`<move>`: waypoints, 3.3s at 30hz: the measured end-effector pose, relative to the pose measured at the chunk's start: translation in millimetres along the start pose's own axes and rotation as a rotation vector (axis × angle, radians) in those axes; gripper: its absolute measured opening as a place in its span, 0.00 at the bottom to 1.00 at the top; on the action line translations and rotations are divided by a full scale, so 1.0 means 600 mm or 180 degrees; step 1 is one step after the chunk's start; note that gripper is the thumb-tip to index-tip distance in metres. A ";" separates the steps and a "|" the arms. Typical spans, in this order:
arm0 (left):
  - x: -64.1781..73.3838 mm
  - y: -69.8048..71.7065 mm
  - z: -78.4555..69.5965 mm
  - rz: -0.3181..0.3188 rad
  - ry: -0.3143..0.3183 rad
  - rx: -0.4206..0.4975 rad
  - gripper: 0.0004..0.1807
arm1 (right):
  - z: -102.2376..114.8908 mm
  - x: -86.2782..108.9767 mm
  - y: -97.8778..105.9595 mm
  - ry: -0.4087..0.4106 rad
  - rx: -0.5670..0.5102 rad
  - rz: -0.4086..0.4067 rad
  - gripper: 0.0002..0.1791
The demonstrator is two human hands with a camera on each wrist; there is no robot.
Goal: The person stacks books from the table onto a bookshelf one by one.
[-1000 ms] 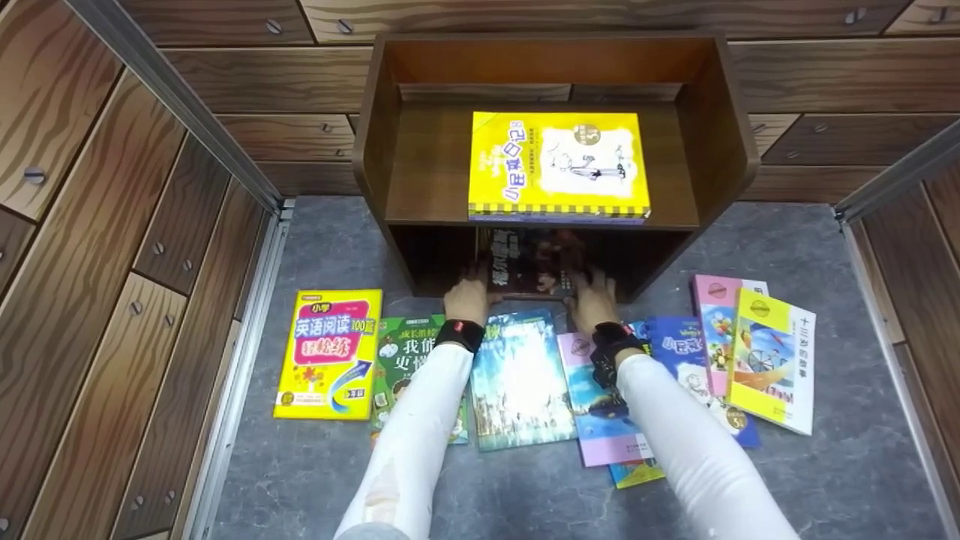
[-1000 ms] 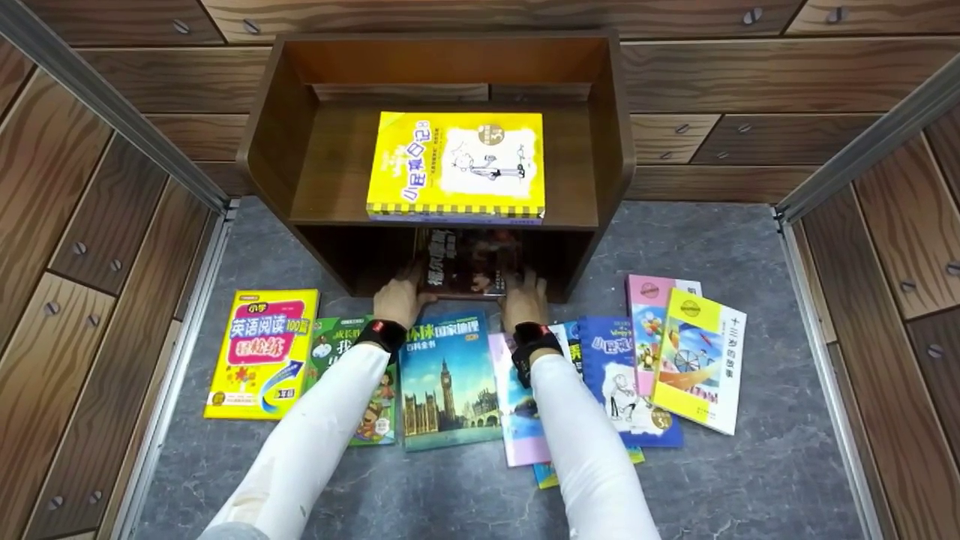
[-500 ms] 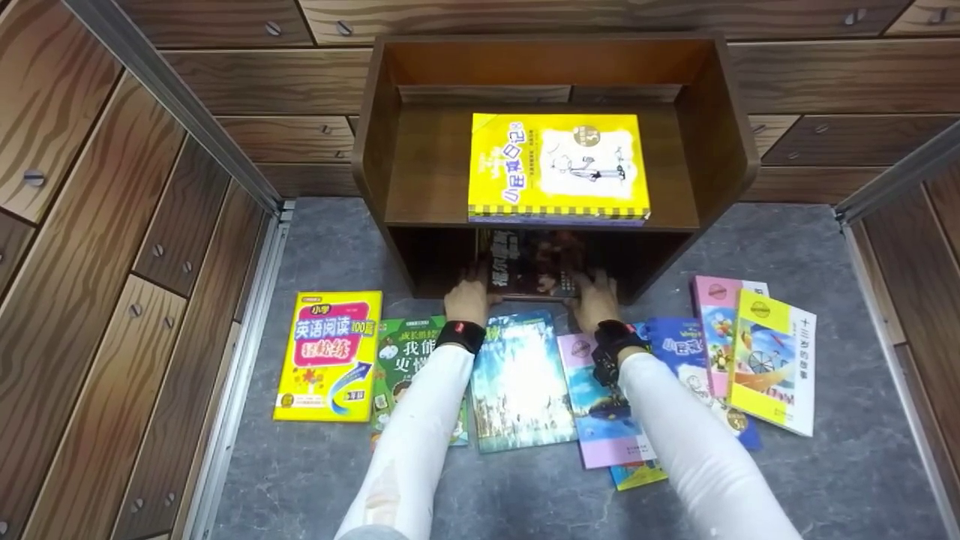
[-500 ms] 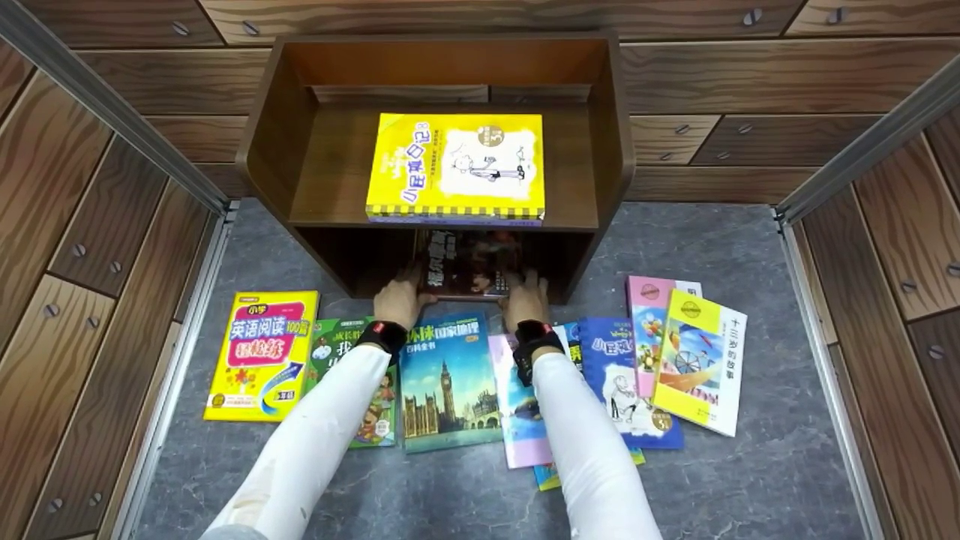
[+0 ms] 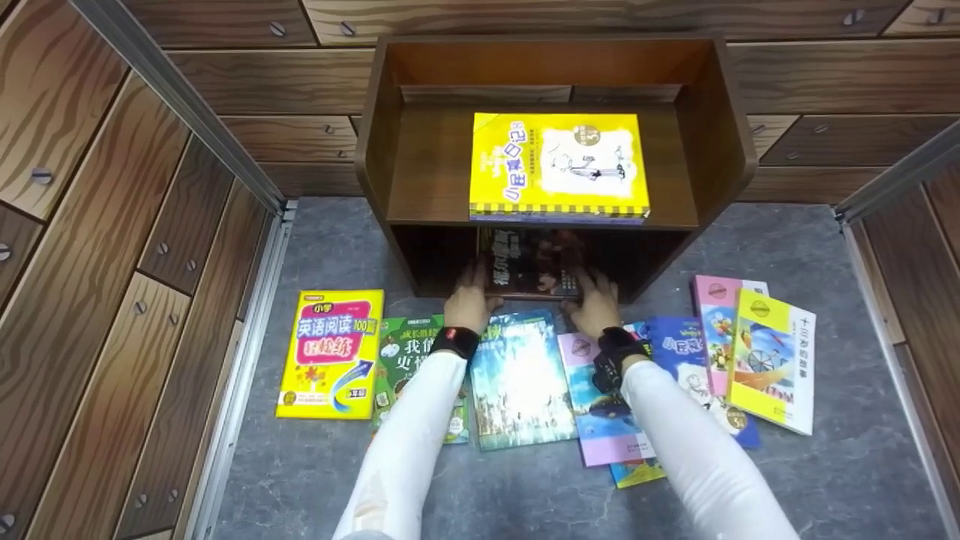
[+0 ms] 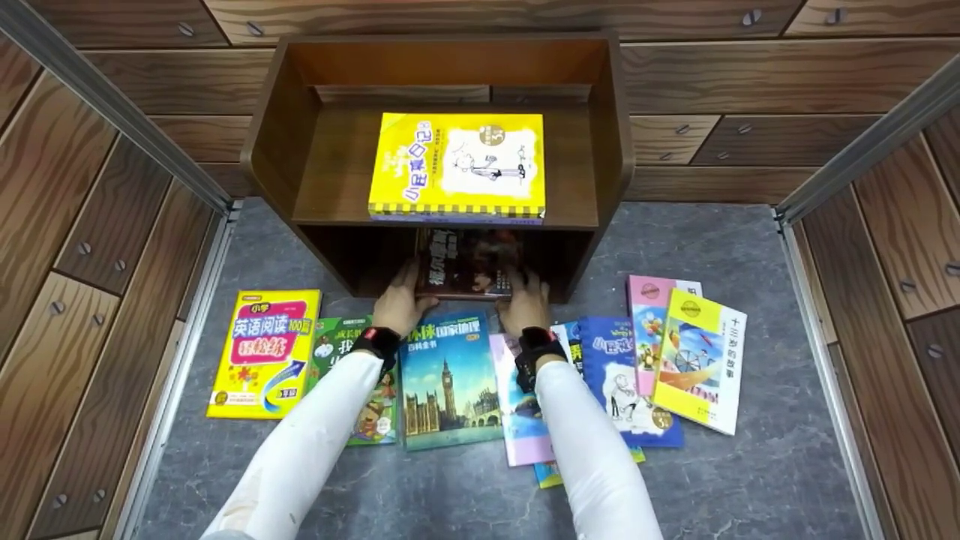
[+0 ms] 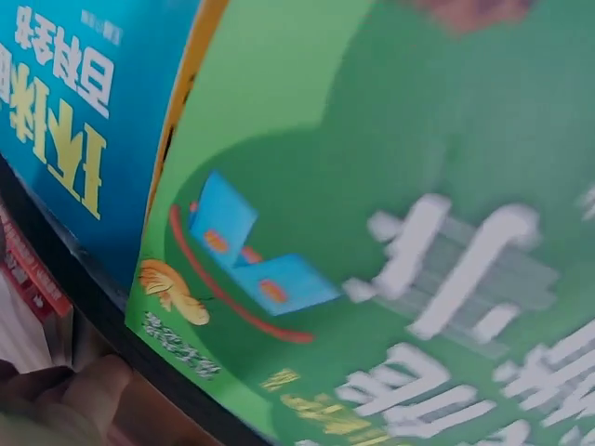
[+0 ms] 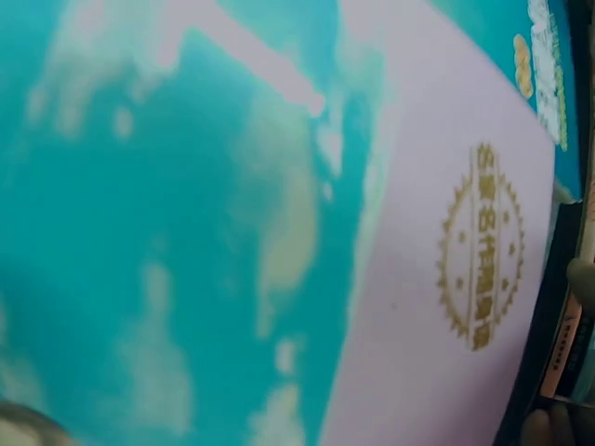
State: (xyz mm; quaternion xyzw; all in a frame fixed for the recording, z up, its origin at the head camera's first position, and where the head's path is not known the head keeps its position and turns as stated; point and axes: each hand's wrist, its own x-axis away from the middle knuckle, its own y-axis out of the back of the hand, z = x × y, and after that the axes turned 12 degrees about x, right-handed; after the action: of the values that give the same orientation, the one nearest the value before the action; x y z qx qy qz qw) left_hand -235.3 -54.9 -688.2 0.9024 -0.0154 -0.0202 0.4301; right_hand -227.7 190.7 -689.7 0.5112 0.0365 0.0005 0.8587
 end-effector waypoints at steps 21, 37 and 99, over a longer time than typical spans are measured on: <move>0.177 0.055 0.064 -0.0027 -0.0356 0.0168 0.40 | -0.020 0.165 0.089 0.0079 -0.0624 -0.0026 0.45; 0.137 0.099 0.120 0.0993 0.0108 -0.0019 0.65 | -0.033 0.240 0.087 0.0149 -0.0567 -0.0257 0.44; 0.109 0.152 0.013 -0.0090 -0.0316 0.0986 0.21 | 0.030 0.278 0.067 -0.0004 -0.1181 -0.0028 0.38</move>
State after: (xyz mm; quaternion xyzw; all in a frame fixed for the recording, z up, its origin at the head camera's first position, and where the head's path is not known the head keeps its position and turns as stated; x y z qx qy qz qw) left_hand -171.3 -121.7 -623.7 0.9560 -0.0268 -0.0682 0.2841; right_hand -58.9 200.6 -656.0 0.3440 0.0374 0.0032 0.9382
